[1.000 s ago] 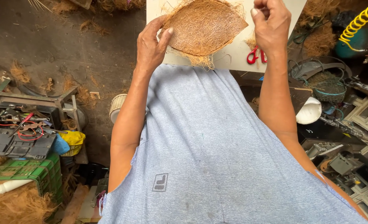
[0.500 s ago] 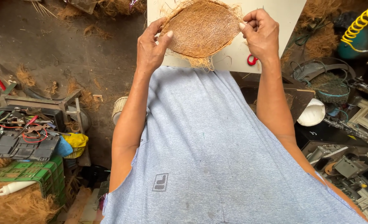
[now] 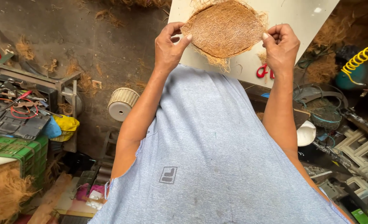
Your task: Trimming and shaping coconut fiber sheets using scissors to fit a mold.
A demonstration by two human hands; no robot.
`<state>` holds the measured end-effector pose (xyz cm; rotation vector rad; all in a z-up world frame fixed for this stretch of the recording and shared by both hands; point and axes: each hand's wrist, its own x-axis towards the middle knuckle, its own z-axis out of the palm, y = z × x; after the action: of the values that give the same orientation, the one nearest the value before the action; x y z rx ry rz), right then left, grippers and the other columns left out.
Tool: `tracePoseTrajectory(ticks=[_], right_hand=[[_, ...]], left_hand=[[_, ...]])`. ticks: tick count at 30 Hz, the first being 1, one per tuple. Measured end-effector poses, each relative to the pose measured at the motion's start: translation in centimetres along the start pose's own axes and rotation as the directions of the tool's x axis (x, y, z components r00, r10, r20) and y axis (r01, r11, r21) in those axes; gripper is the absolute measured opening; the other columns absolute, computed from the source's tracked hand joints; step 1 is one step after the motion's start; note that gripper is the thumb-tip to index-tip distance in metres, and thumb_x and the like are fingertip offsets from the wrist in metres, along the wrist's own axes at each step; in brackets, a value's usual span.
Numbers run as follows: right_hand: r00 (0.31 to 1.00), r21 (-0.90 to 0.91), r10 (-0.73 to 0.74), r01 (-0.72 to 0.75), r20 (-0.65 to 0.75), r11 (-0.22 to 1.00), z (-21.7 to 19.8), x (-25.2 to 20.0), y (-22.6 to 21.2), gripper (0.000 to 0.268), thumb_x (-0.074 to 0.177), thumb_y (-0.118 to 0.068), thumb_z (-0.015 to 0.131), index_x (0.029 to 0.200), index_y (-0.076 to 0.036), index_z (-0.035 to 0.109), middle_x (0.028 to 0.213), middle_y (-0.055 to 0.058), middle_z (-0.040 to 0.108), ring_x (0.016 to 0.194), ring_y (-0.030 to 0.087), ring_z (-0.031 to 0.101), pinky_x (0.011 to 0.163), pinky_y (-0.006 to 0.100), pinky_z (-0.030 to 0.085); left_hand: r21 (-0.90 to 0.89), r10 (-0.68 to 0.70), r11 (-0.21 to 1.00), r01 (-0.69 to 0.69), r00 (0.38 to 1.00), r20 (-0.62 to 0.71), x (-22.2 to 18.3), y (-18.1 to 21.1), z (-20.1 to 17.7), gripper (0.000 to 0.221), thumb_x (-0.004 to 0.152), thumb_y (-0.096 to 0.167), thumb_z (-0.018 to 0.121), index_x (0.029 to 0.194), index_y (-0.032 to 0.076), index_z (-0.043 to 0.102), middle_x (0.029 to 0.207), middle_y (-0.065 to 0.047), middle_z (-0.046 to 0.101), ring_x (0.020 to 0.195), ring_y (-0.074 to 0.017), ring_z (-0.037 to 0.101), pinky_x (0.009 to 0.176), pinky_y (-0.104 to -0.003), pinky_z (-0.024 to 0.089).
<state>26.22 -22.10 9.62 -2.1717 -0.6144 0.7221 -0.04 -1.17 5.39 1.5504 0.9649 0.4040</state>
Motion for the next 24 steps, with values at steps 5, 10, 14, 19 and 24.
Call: tracePoseTrajectory(ticks=[5, 10, 14, 19, 24], right_hand=[[1.000, -0.019, 0.000, 0.000, 0.002, 1.000, -0.2, 0.0, -0.5, 0.008, 0.099, -0.002, 0.069, 0.097, -0.009, 0.065, 0.083, 0.002, 0.064, 0.074, 0.010, 0.064, 0.066, 0.023, 0.054], [0.999, -0.004, 0.047, -0.047, -0.020, 0.999, 0.1, 0.1, -0.1, 0.006, 0.099, -0.007, 0.070, 0.098, -0.009, 0.064, 0.082, 0.001, 0.062, 0.073, 0.010, 0.064, 0.066, 0.024, 0.056], [0.996, -0.023, 0.084, -0.084, -0.025, 0.996, 0.2, 0.3, 0.1, 0.011, 0.099, -0.005, 0.071, 0.095, -0.012, 0.062, 0.081, 0.000, 0.063, 0.072, 0.010, 0.067, 0.065, 0.024, 0.057], [0.998, -0.071, 0.061, -0.064, -0.034, 0.995, 0.3, 0.4, 0.0, 0.012, 0.099, -0.004, 0.072, 0.097, -0.012, 0.063, 0.084, 0.000, 0.064, 0.074, 0.009, 0.063, 0.066, 0.023, 0.058], [0.999, -0.064, 0.023, -0.025, -0.039, 0.998, 0.5, 0.5, 0.3, 0.011, 0.098, -0.004, 0.072, 0.096, -0.010, 0.064, 0.082, 0.000, 0.063, 0.072, 0.009, 0.063, 0.064, 0.023, 0.056]], left_hand=[[-0.018, 0.032, 0.999, -0.034, 0.997, -0.076, 0.1, 0.3, 0.8, 0.031, 0.089, 0.036, 0.077, 0.106, 0.012, 0.067, 0.099, -0.003, 0.067, 0.087, -0.0135, 0.068, 0.077, -0.029, 0.062], [-0.049, -0.039, 0.998, 0.035, 0.996, -0.077, 0.3, 0.5, 0.8, 0.024, 0.093, 0.035, 0.071, 0.099, 0.013, 0.070, 0.094, -0.001, 0.068, 0.087, -0.0128, 0.065, 0.072, -0.029, 0.056], [0.012, 0.023, 1.000, -0.022, 0.996, -0.084, 0.3, 1.8, 0.7, 0.027, 0.093, 0.034, 0.070, 0.107, 0.011, 0.071, 0.100, -0.004, 0.067, 0.084, -0.0136, 0.066, 0.073, -0.028, 0.057], [0.087, 0.081, 0.993, -0.077, 0.996, -0.044, 0.0, 0.3, 1.4, 0.065, 0.097, 0.057, 0.069, 0.149, 0.026, 0.047, 0.139, -0.004, 0.060, 0.104, -0.0103, 0.065, 0.083, -0.029, 0.062], [0.101, 0.057, 0.993, -0.061, 0.997, 0.042, 1.1, -0.6, 2.0, 0.058, 0.094, 0.057, 0.063, 0.141, 0.023, 0.058, 0.152, -0.011, 0.054, 0.142, -0.0292, 0.053, 0.114, -0.055, 0.047]])
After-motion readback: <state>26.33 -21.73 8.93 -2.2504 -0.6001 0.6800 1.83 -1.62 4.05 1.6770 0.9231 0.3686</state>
